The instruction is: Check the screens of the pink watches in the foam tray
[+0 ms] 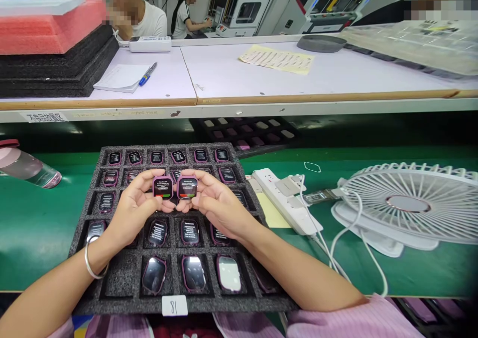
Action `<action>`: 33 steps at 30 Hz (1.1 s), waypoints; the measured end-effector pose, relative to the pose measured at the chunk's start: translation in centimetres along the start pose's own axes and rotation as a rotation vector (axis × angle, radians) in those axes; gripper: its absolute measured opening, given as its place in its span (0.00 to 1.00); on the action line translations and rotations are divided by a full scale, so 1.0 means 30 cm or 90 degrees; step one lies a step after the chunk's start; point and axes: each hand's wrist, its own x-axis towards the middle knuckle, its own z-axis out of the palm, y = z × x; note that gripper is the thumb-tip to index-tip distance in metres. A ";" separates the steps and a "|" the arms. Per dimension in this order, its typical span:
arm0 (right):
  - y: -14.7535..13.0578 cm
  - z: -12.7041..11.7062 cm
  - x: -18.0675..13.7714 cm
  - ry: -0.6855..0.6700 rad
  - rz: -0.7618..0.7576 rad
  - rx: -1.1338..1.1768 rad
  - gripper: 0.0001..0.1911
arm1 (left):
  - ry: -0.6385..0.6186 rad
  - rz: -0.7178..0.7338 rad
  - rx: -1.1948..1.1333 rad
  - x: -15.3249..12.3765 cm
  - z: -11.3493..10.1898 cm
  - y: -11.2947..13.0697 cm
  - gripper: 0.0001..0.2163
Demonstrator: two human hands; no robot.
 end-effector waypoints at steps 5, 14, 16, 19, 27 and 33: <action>0.000 0.002 0.002 0.003 -0.004 -0.005 0.25 | 0.011 -0.006 0.003 -0.001 0.002 0.002 0.21; -0.003 -0.001 -0.002 0.009 -0.019 -0.011 0.25 | 0.032 0.006 0.013 0.001 0.004 -0.002 0.23; -0.004 0.001 -0.001 0.008 -0.019 -0.013 0.25 | 0.027 0.008 0.010 0.000 0.003 -0.003 0.23; -0.003 0.005 0.001 0.007 -0.021 -0.007 0.25 | 0.020 0.015 0.006 -0.002 0.002 -0.007 0.23; 0.002 0.004 0.001 -0.002 -0.016 0.003 0.27 | 0.030 0.045 0.033 -0.002 0.006 0.001 0.22; 0.002 0.005 -0.002 -0.004 -0.021 0.009 0.28 | 0.024 0.058 0.039 -0.002 0.012 0.005 0.22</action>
